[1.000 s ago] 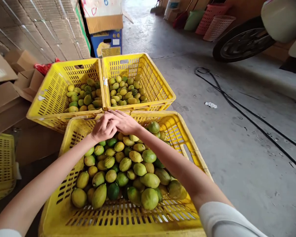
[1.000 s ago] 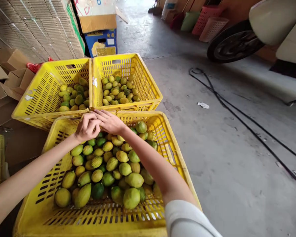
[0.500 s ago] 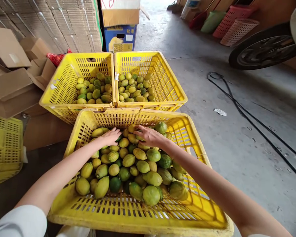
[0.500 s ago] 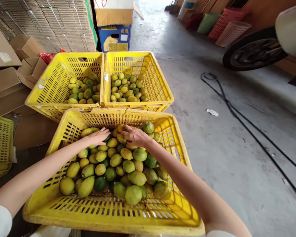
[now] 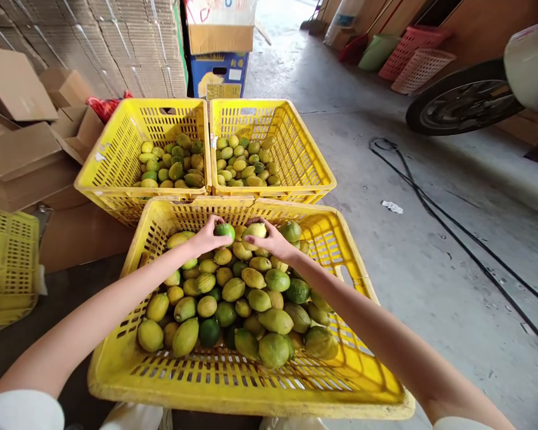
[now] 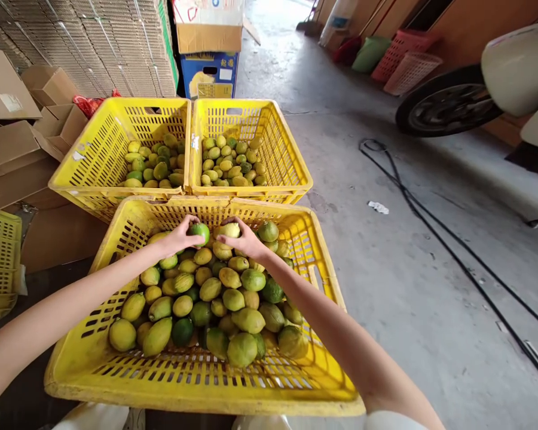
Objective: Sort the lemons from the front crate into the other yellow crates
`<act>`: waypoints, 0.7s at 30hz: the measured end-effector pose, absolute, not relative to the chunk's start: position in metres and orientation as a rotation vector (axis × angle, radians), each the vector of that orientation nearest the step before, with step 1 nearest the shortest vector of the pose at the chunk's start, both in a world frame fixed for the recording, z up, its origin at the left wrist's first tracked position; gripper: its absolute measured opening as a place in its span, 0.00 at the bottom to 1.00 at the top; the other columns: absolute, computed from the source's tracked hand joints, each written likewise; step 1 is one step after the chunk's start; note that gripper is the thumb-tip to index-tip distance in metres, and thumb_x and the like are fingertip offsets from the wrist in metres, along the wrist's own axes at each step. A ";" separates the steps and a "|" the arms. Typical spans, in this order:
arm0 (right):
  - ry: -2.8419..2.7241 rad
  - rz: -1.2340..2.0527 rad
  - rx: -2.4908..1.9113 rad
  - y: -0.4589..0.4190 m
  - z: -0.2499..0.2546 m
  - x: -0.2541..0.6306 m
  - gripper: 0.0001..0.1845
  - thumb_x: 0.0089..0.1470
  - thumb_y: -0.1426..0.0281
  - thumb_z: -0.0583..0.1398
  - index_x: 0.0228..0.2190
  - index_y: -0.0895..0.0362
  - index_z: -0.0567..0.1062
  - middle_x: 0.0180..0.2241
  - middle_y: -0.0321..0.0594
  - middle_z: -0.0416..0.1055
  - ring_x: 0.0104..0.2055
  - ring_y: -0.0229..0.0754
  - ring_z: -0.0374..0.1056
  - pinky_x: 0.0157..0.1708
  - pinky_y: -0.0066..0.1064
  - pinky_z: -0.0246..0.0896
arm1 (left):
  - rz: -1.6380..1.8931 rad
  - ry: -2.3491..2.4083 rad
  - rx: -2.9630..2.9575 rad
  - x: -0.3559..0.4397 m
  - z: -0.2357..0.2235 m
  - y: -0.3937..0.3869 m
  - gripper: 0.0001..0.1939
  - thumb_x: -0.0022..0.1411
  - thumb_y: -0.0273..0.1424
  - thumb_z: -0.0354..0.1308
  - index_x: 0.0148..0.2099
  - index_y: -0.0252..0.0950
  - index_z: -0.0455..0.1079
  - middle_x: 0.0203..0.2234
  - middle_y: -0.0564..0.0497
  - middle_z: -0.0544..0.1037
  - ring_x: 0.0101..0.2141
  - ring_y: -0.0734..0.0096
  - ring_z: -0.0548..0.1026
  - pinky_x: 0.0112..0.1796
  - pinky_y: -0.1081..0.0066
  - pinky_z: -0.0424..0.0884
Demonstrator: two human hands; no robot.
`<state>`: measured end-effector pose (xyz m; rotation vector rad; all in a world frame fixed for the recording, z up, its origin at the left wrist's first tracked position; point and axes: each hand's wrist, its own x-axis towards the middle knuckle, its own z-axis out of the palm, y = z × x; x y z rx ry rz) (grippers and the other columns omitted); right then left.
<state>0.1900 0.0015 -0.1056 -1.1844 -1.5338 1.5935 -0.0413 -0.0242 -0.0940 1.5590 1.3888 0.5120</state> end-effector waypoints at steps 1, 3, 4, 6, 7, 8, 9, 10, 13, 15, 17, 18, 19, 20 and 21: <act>-1.254 1.723 -1.148 -0.002 -0.101 0.185 0.28 0.39 0.57 0.74 0.39 0.51 0.71 0.33 0.34 0.73 0.38 0.44 0.72 0.42 0.37 0.70 | 0.588 1.314 1.422 -0.039 -0.086 -0.024 0.20 0.61 0.35 0.57 0.52 0.41 0.54 0.43 0.47 0.75 0.42 0.60 0.81 0.43 0.57 0.79; -1.021 1.844 -1.080 -0.007 -0.092 0.176 0.25 0.41 0.53 0.70 0.37 0.50 0.69 0.31 0.34 0.73 0.37 0.46 0.73 0.41 0.39 0.72 | 0.786 1.087 0.983 -0.037 -0.070 -0.024 0.22 0.58 0.33 0.59 0.53 0.42 0.56 0.39 0.50 0.75 0.37 0.62 0.82 0.39 0.61 0.79; -0.943 1.905 -1.035 -0.009 -0.087 0.171 0.24 0.40 0.54 0.69 0.36 0.50 0.68 0.31 0.35 0.74 0.38 0.48 0.75 0.41 0.40 0.73 | 0.848 1.000 0.807 -0.037 -0.063 -0.025 0.22 0.57 0.33 0.60 0.53 0.41 0.58 0.37 0.50 0.76 0.35 0.63 0.82 0.37 0.63 0.79; -0.785 2.009 -0.950 -0.011 -0.080 0.165 0.23 0.36 0.60 0.70 0.35 0.50 0.68 0.32 0.36 0.76 0.37 0.49 0.76 0.41 0.42 0.75 | 0.913 0.897 0.565 -0.039 -0.051 -0.027 0.20 0.57 0.32 0.58 0.53 0.37 0.64 0.34 0.48 0.78 0.32 0.62 0.82 0.33 0.65 0.78; -0.715 2.041 -0.931 -0.012 -0.077 0.163 0.23 0.34 0.63 0.70 0.35 0.50 0.69 0.32 0.36 0.76 0.36 0.49 0.76 0.40 0.42 0.75 | 0.925 0.874 0.497 -0.040 -0.047 -0.028 0.19 0.58 0.31 0.56 0.53 0.35 0.66 0.33 0.46 0.79 0.32 0.61 0.82 0.33 0.66 0.78; -0.674 2.052 -0.941 -0.013 -0.074 0.162 0.23 0.34 0.66 0.70 0.35 0.50 0.70 0.32 0.35 0.76 0.35 0.47 0.75 0.39 0.41 0.75 | 0.927 0.858 0.447 -0.042 -0.045 -0.030 0.18 0.60 0.30 0.53 0.53 0.34 0.67 0.33 0.44 0.79 0.33 0.60 0.82 0.33 0.65 0.79; -0.659 2.043 -0.981 -0.013 -0.072 0.162 0.21 0.36 0.67 0.70 0.34 0.51 0.71 0.31 0.34 0.76 0.33 0.45 0.75 0.38 0.40 0.76 | 0.922 0.847 0.418 -0.043 -0.043 -0.031 0.18 0.61 0.29 0.52 0.53 0.33 0.68 0.34 0.43 0.80 0.33 0.59 0.83 0.34 0.64 0.80; -0.647 2.034 -1.030 -0.013 -0.071 0.162 0.19 0.38 0.68 0.70 0.34 0.51 0.72 0.30 0.33 0.75 0.31 0.44 0.74 0.37 0.39 0.76 | 0.912 0.839 0.409 -0.045 -0.043 -0.033 0.18 0.62 0.28 0.51 0.53 0.33 0.69 0.34 0.42 0.81 0.34 0.59 0.83 0.35 0.63 0.80; -0.573 2.103 -1.093 -0.013 -0.065 0.166 0.12 0.48 0.67 0.66 0.37 0.53 0.75 0.31 0.36 0.77 0.32 0.43 0.74 0.36 0.38 0.77 | 0.873 0.825 0.467 -0.048 -0.048 -0.039 0.14 0.67 0.30 0.54 0.54 0.34 0.70 0.35 0.43 0.82 0.31 0.61 0.83 0.32 0.67 0.80; -0.531 2.203 -1.052 -0.012 -0.061 0.169 0.12 0.51 0.68 0.63 0.40 0.55 0.75 0.34 0.40 0.79 0.35 0.46 0.76 0.37 0.39 0.78 | 0.867 0.817 0.508 -0.050 -0.052 -0.042 0.11 0.67 0.33 0.58 0.50 0.36 0.71 0.33 0.45 0.81 0.28 0.64 0.82 0.28 0.70 0.78; -0.529 2.253 -1.022 -0.012 -0.057 0.170 0.12 0.53 0.69 0.62 0.41 0.56 0.75 0.36 0.42 0.80 0.37 0.47 0.78 0.35 0.37 0.78 | 0.884 0.826 0.520 -0.051 -0.056 -0.043 0.10 0.65 0.34 0.62 0.47 0.37 0.71 0.31 0.48 0.79 0.27 0.65 0.81 0.26 0.71 0.77; -0.528 2.251 -1.015 -0.012 -0.056 0.170 0.12 0.54 0.69 0.63 0.42 0.56 0.75 0.36 0.42 0.80 0.36 0.46 0.78 0.34 0.35 0.78 | 0.897 0.838 0.518 -0.051 -0.058 -0.043 0.09 0.64 0.32 0.63 0.45 0.37 0.71 0.31 0.49 0.79 0.27 0.65 0.81 0.26 0.71 0.78; -0.523 2.238 -1.006 -0.012 -0.055 0.169 0.13 0.54 0.68 0.64 0.42 0.56 0.75 0.35 0.42 0.80 0.35 0.44 0.77 0.32 0.33 0.77 | 0.911 0.853 0.512 -0.051 -0.059 -0.043 0.08 0.63 0.31 0.63 0.44 0.37 0.71 0.31 0.49 0.79 0.28 0.64 0.82 0.26 0.71 0.78; -0.511 2.221 -0.995 -0.013 -0.054 0.168 0.15 0.54 0.66 0.66 0.43 0.55 0.75 0.34 0.41 0.79 0.33 0.43 0.77 0.30 0.31 0.76 | 0.923 0.865 0.504 -0.051 -0.060 -0.043 0.08 0.62 0.29 0.63 0.44 0.37 0.71 0.31 0.50 0.79 0.29 0.64 0.82 0.27 0.70 0.79; -0.496 2.205 -0.981 -0.015 -0.054 0.167 0.18 0.51 0.65 0.69 0.43 0.54 0.74 0.33 0.39 0.79 0.32 0.43 0.77 0.30 0.31 0.76 | 0.930 0.871 0.493 -0.051 -0.060 -0.043 0.07 0.62 0.28 0.62 0.44 0.37 0.71 0.32 0.50 0.79 0.29 0.63 0.82 0.27 0.70 0.80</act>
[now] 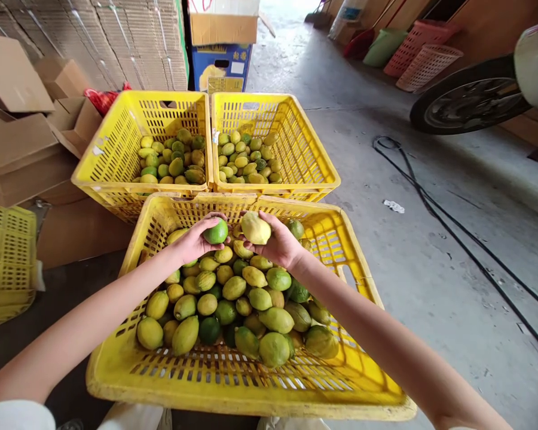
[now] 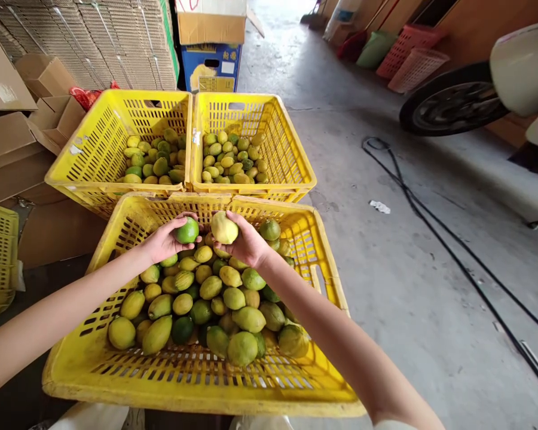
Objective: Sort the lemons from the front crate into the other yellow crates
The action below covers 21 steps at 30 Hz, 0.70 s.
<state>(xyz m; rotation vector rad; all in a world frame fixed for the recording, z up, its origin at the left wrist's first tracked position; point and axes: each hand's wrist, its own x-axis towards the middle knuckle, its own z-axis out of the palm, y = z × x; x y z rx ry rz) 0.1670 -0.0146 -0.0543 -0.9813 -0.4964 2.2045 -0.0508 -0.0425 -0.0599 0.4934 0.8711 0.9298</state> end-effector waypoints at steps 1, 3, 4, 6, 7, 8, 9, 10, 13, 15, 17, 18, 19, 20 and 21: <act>-0.490 2.190 -0.967 -0.016 -0.054 0.165 0.21 0.48 0.65 0.71 0.43 0.53 0.73 0.32 0.37 0.78 0.31 0.42 0.76 0.29 0.30 0.76 | 0.932 0.867 0.482 -0.050 -0.060 -0.042 0.07 0.62 0.28 0.61 0.44 0.36 0.72 0.33 0.49 0.80 0.30 0.63 0.83 0.28 0.68 0.81; -0.515 2.168 -0.945 -0.018 -0.055 0.162 0.27 0.42 0.67 0.73 0.43 0.50 0.70 0.31 0.34 0.77 0.29 0.41 0.75 0.26 0.29 0.74 | 0.929 0.837 0.453 -0.048 -0.060 -0.041 0.09 0.63 0.27 0.58 0.46 0.35 0.74 0.35 0.46 0.81 0.32 0.62 0.83 0.32 0.65 0.82; -0.543 2.162 -0.942 -0.019 -0.056 0.161 0.29 0.40 0.68 0.74 0.43 0.50 0.69 0.31 0.33 0.76 0.27 0.40 0.75 0.23 0.28 0.72 | 0.928 0.822 0.437 -0.047 -0.060 -0.041 0.10 0.64 0.27 0.57 0.47 0.34 0.75 0.36 0.45 0.82 0.33 0.62 0.83 0.34 0.64 0.83; -0.612 2.139 -0.954 -0.020 -0.058 0.160 0.31 0.38 0.68 0.74 0.42 0.49 0.68 0.32 0.32 0.76 0.26 0.39 0.74 0.19 0.24 0.66 | 0.932 0.814 0.417 -0.044 -0.061 -0.040 0.12 0.64 0.26 0.57 0.48 0.34 0.76 0.37 0.45 0.82 0.36 0.62 0.83 0.37 0.63 0.83; -0.644 2.116 -0.972 -0.021 -0.059 0.159 0.31 0.38 0.67 0.74 0.42 0.49 0.68 0.33 0.31 0.75 0.26 0.38 0.74 0.18 0.24 0.64 | 0.935 0.823 0.419 -0.044 -0.061 -0.040 0.11 0.64 0.25 0.58 0.48 0.34 0.76 0.37 0.45 0.82 0.36 0.62 0.83 0.37 0.63 0.83; -0.671 2.091 -1.000 -0.021 -0.061 0.160 0.31 0.37 0.67 0.74 0.41 0.50 0.67 0.32 0.31 0.75 0.26 0.39 0.74 0.18 0.24 0.64 | 0.936 0.838 0.429 -0.043 -0.062 -0.039 0.10 0.64 0.25 0.59 0.47 0.34 0.76 0.37 0.46 0.82 0.35 0.63 0.84 0.37 0.64 0.83; -0.698 2.065 -1.032 -0.022 -0.063 0.160 0.30 0.37 0.67 0.74 0.41 0.50 0.67 0.32 0.30 0.74 0.26 0.39 0.74 0.18 0.24 0.65 | 0.938 0.858 0.445 -0.043 -0.062 -0.039 0.09 0.64 0.25 0.61 0.47 0.34 0.76 0.36 0.47 0.82 0.34 0.63 0.83 0.36 0.65 0.82; -0.724 2.043 -1.064 -0.023 -0.065 0.160 0.30 0.36 0.67 0.74 0.40 0.50 0.67 0.31 0.29 0.73 0.26 0.39 0.74 0.17 0.24 0.65 | 0.944 0.879 0.464 -0.043 -0.063 -0.038 0.08 0.63 0.26 0.62 0.46 0.34 0.76 0.36 0.47 0.81 0.33 0.64 0.83 0.34 0.66 0.82; -0.791 1.979 -1.176 -0.026 -0.071 0.162 0.30 0.35 0.65 0.74 0.40 0.49 0.68 0.28 0.27 0.70 0.24 0.37 0.70 0.17 0.26 0.65 | 0.976 0.946 0.503 -0.044 -0.065 -0.037 0.08 0.62 0.27 0.66 0.44 0.35 0.75 0.34 0.49 0.80 0.30 0.65 0.82 0.30 0.68 0.80; -0.835 1.921 -1.267 -0.028 -0.074 0.163 0.30 0.35 0.64 0.74 0.40 0.49 0.69 0.27 0.26 0.69 0.23 0.36 0.68 0.17 0.27 0.66 | 0.991 0.995 0.509 -0.044 -0.066 -0.036 0.07 0.61 0.27 0.66 0.43 0.36 0.75 0.33 0.49 0.79 0.30 0.66 0.81 0.30 0.68 0.80; -0.911 1.833 -1.370 -0.029 -0.077 0.166 0.30 0.35 0.62 0.75 0.39 0.49 0.70 0.28 0.28 0.69 0.24 0.36 0.67 0.17 0.27 0.66 | 0.997 1.044 0.488 -0.043 -0.066 -0.035 0.06 0.62 0.26 0.66 0.42 0.36 0.75 0.33 0.50 0.78 0.32 0.67 0.80 0.32 0.67 0.80; -0.953 1.771 -1.416 -0.030 -0.078 0.168 0.29 0.35 0.62 0.76 0.39 0.49 0.71 0.30 0.29 0.70 0.25 0.37 0.68 0.18 0.27 0.66 | 0.999 1.063 0.459 -0.042 -0.065 -0.035 0.06 0.63 0.26 0.65 0.42 0.36 0.74 0.33 0.50 0.78 0.33 0.67 0.79 0.34 0.66 0.80; -0.985 1.712 -1.455 -0.029 -0.080 0.171 0.27 0.36 0.61 0.76 0.38 0.49 0.71 0.32 0.31 0.72 0.28 0.38 0.69 0.19 0.27 0.67 | 0.996 1.076 0.422 -0.041 -0.065 -0.034 0.04 0.64 0.26 0.63 0.43 0.36 0.74 0.33 0.50 0.78 0.34 0.66 0.79 0.36 0.65 0.81; -0.994 1.674 -1.482 -0.029 -0.081 0.175 0.26 0.39 0.60 0.75 0.37 0.50 0.72 0.34 0.34 0.73 0.31 0.40 0.71 0.20 0.27 0.68 | 0.987 1.083 0.378 -0.041 -0.064 -0.034 0.03 0.66 0.26 0.60 0.42 0.36 0.73 0.34 0.49 0.78 0.35 0.65 0.79 0.39 0.62 0.81; -0.974 1.672 -1.493 -0.029 -0.082 0.180 0.24 0.41 0.59 0.74 0.37 0.49 0.72 0.37 0.35 0.74 0.34 0.42 0.72 0.22 0.28 0.70 | 0.975 1.084 0.337 -0.041 -0.064 -0.033 0.04 0.68 0.26 0.56 0.42 0.36 0.72 0.34 0.48 0.78 0.37 0.64 0.80 0.41 0.60 0.81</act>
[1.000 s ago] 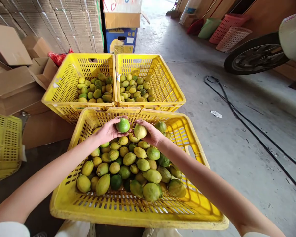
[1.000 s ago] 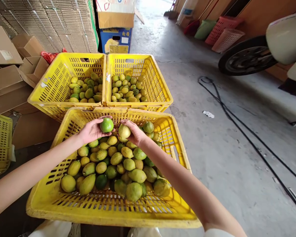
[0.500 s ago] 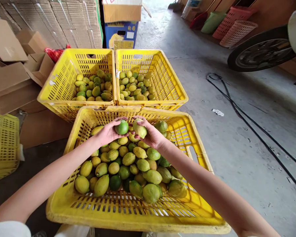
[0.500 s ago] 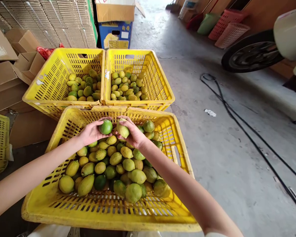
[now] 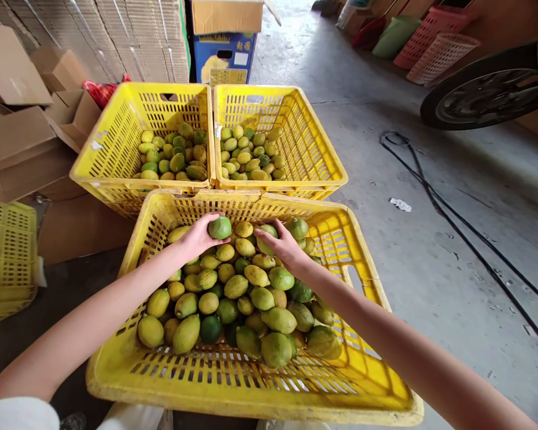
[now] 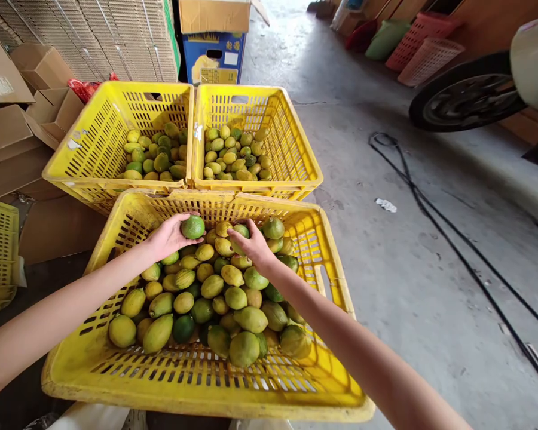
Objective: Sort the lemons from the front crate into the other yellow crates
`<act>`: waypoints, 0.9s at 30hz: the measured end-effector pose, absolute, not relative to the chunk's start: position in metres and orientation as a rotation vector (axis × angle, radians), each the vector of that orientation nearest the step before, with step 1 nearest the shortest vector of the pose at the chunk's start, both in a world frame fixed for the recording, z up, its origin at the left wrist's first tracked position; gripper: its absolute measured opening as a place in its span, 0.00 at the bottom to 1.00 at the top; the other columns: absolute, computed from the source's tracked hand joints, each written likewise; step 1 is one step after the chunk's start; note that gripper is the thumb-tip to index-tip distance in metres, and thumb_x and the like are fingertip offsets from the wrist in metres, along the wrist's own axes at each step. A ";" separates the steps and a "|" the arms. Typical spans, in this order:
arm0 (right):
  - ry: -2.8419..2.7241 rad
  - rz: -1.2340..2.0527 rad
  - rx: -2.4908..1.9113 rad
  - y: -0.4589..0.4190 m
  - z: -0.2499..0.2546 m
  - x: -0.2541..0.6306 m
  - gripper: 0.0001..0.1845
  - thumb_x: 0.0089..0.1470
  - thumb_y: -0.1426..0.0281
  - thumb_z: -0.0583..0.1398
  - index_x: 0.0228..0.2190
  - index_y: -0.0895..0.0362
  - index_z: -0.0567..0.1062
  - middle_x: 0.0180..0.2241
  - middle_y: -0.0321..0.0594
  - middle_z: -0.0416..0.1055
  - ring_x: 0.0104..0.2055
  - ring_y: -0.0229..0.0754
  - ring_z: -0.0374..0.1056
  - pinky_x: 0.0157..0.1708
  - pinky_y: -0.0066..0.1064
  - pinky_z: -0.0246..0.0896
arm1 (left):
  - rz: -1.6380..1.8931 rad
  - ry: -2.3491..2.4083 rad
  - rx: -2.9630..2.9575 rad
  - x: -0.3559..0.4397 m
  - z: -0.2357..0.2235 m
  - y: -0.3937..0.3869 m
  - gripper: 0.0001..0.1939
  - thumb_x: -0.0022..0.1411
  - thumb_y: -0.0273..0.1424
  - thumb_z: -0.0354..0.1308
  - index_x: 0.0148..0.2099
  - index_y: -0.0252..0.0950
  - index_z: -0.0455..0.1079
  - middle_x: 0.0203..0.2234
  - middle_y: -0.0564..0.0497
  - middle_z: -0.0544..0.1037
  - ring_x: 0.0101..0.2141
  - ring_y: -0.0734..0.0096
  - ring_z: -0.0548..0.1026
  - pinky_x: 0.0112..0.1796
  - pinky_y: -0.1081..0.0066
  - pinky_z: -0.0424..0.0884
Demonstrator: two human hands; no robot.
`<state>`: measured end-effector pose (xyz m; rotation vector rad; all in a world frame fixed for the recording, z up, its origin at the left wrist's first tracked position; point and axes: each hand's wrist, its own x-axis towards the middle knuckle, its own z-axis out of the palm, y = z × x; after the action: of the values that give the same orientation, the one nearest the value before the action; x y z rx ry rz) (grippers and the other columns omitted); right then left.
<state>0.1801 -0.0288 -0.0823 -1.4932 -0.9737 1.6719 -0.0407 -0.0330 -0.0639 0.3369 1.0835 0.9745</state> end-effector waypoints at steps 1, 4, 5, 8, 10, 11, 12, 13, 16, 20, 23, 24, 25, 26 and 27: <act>-0.928 1.707 -1.484 -0.028 -0.083 0.185 0.22 0.43 0.59 0.73 0.37 0.49 0.71 0.40 0.37 0.75 0.38 0.44 0.74 0.24 0.30 0.72 | 0.957 1.079 0.304 -0.041 -0.064 -0.032 0.06 0.70 0.26 0.53 0.42 0.36 0.72 0.35 0.46 0.79 0.39 0.61 0.80 0.44 0.58 0.81; -0.748 1.895 -1.364 -0.029 -0.083 0.201 0.22 0.43 0.62 0.71 0.39 0.48 0.69 0.42 0.37 0.76 0.44 0.50 0.76 0.31 0.38 0.76 | 0.918 1.046 0.305 -0.043 -0.064 -0.033 0.05 0.69 0.25 0.54 0.42 0.35 0.72 0.36 0.43 0.80 0.40 0.59 0.82 0.43 0.59 0.81; -0.707 1.923 -1.327 -0.030 -0.082 0.205 0.24 0.42 0.64 0.72 0.40 0.47 0.69 0.40 0.36 0.76 0.44 0.50 0.76 0.33 0.39 0.76 | 0.913 1.027 0.336 -0.044 -0.065 -0.034 0.03 0.67 0.27 0.57 0.42 0.35 0.72 0.36 0.44 0.80 0.37 0.60 0.82 0.40 0.62 0.80; -0.642 1.899 -1.291 -0.035 -0.077 0.210 0.26 0.40 0.65 0.74 0.40 0.47 0.71 0.36 0.33 0.75 0.38 0.46 0.75 0.32 0.36 0.73 | 0.906 0.973 0.432 -0.047 -0.068 -0.038 0.09 0.59 0.29 0.68 0.41 0.37 0.72 0.33 0.50 0.78 0.30 0.65 0.80 0.28 0.71 0.75; -0.627 1.866 -1.296 -0.038 -0.073 0.209 0.25 0.40 0.63 0.74 0.39 0.48 0.71 0.33 0.31 0.72 0.33 0.42 0.72 0.29 0.32 0.71 | 0.907 0.966 0.446 -0.048 -0.069 -0.039 0.10 0.56 0.29 0.69 0.41 0.37 0.74 0.32 0.52 0.77 0.29 0.67 0.80 0.25 0.73 0.73; -0.625 1.854 -1.299 -0.038 -0.072 0.207 0.25 0.40 0.61 0.74 0.38 0.47 0.71 0.32 0.29 0.71 0.31 0.40 0.71 0.27 0.31 0.70 | 0.913 0.971 0.446 -0.048 -0.070 -0.039 0.10 0.56 0.28 0.69 0.41 0.36 0.75 0.31 0.51 0.77 0.29 0.67 0.80 0.26 0.72 0.74; -0.631 1.843 -1.304 -0.039 -0.072 0.206 0.25 0.40 0.61 0.74 0.38 0.47 0.70 0.32 0.29 0.70 0.30 0.40 0.71 0.26 0.31 0.69 | 0.923 0.979 0.444 -0.047 -0.070 -0.039 0.09 0.57 0.27 0.68 0.41 0.34 0.76 0.31 0.50 0.78 0.30 0.67 0.80 0.28 0.72 0.75; -0.645 1.827 -1.312 -0.039 -0.073 0.204 0.25 0.41 0.61 0.74 0.38 0.47 0.69 0.32 0.28 0.69 0.30 0.40 0.71 0.25 0.31 0.69 | 0.933 0.991 0.439 -0.047 -0.069 -0.038 0.09 0.57 0.27 0.66 0.42 0.33 0.76 0.32 0.49 0.79 0.31 0.66 0.81 0.30 0.71 0.76; -0.728 1.771 -1.377 -0.038 -0.079 0.198 0.24 0.43 0.61 0.73 0.38 0.47 0.67 0.35 0.28 0.71 0.33 0.40 0.72 0.26 0.30 0.70 | 0.934 1.024 0.400 -0.045 -0.067 -0.035 0.08 0.59 0.26 0.64 0.42 0.31 0.76 0.34 0.43 0.81 0.36 0.60 0.83 0.34 0.68 0.78; -0.861 1.713 -1.482 -0.039 -0.087 0.191 0.27 0.44 0.59 0.74 0.41 0.47 0.68 0.44 0.34 0.75 0.42 0.44 0.75 0.31 0.32 0.76 | 0.902 0.934 0.258 -0.045 -0.064 -0.035 0.16 0.67 0.37 0.55 0.48 0.30 0.75 0.40 0.35 0.83 0.42 0.51 0.84 0.36 0.60 0.81; -0.865 1.793 -1.419 -0.038 -0.087 0.190 0.28 0.46 0.58 0.74 0.42 0.46 0.66 0.47 0.36 0.74 0.44 0.46 0.76 0.31 0.35 0.78 | 0.883 0.848 0.173 -0.045 -0.062 -0.035 0.24 0.69 0.35 0.47 0.60 0.30 0.71 0.44 0.33 0.83 0.47 0.46 0.83 0.42 0.50 0.82; -0.845 1.833 -1.367 -0.038 -0.085 0.190 0.28 0.46 0.59 0.73 0.42 0.46 0.65 0.46 0.35 0.74 0.43 0.45 0.76 0.32 0.35 0.78 | 0.877 0.845 0.170 -0.045 -0.062 -0.035 0.24 0.69 0.32 0.47 0.63 0.30 0.69 0.45 0.34 0.83 0.48 0.46 0.83 0.43 0.49 0.82; -0.826 1.868 -1.309 -0.037 -0.084 0.191 0.28 0.46 0.60 0.73 0.42 0.46 0.64 0.45 0.33 0.74 0.43 0.45 0.76 0.33 0.36 0.78 | 0.876 0.851 0.174 -0.044 -0.062 -0.034 0.25 0.68 0.29 0.48 0.64 0.30 0.67 0.45 0.34 0.83 0.48 0.47 0.83 0.45 0.50 0.82; -0.817 1.897 -1.255 -0.037 -0.082 0.191 0.28 0.46 0.61 0.73 0.42 0.45 0.64 0.44 0.32 0.74 0.43 0.44 0.76 0.34 0.36 0.78 | 0.881 0.862 0.180 -0.043 -0.063 -0.034 0.24 0.68 0.28 0.50 0.64 0.29 0.67 0.45 0.34 0.83 0.48 0.48 0.83 0.45 0.52 0.82; -0.821 1.921 -1.214 -0.036 -0.080 0.191 0.29 0.46 0.61 0.74 0.42 0.45 0.64 0.42 0.31 0.74 0.41 0.43 0.76 0.35 0.36 0.78 | 0.892 0.874 0.184 -0.043 -0.063 -0.034 0.22 0.69 0.28 0.51 0.63 0.29 0.68 0.45 0.34 0.83 0.47 0.50 0.84 0.45 0.55 0.82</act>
<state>0.1914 -0.0364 -0.0799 -1.2136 -0.8209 1.9213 -0.0428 -0.0339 -0.0633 0.1842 0.8743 0.8919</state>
